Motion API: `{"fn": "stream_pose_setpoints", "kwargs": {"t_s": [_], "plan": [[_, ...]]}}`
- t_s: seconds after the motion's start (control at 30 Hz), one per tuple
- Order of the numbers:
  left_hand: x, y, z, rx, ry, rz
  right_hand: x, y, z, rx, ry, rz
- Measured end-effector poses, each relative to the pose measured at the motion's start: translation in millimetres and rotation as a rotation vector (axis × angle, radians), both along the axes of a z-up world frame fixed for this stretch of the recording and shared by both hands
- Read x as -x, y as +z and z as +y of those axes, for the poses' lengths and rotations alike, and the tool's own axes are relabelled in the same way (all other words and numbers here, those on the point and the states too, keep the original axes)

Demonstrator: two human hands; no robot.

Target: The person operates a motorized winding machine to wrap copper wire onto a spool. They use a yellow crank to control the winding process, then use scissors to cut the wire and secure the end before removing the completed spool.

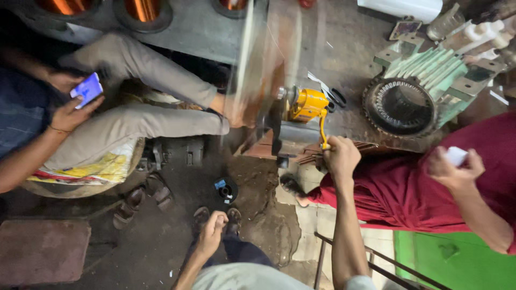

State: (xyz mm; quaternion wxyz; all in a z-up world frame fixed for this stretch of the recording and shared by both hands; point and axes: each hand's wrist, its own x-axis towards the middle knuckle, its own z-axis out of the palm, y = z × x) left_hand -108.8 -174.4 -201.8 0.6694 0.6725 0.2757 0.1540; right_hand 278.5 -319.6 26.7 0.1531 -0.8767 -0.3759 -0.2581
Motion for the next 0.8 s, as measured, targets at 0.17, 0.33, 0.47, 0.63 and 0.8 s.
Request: {"fn": "stream_pose_setpoints", "kwargs": {"t_s": [0.17,0.33,0.47,0.63,0.8], "plan": [[-16.5,-1.6,3.5,-0.017,0.031,-0.042,-13.7,66.3,11.2,-0.044,-0.045,-0.184],[-25.8,7.8,13.4,-0.02,0.009,-0.038,-107.7,75.7,53.1,-0.045,-0.164,-0.153],[-18.5,6.3,8.6,-0.001,0.037,0.035,-166.9,27.6,79.4,-0.069,-0.119,0.004],[-5.9,-0.1,0.3,0.023,0.04,0.006,-168.5,-67.8,69.2,0.081,-0.121,0.054],[6.8,-7.6,-3.8,0.029,0.006,-0.027,-72.5,-80.8,17.0,0.216,-0.17,0.09]]}}
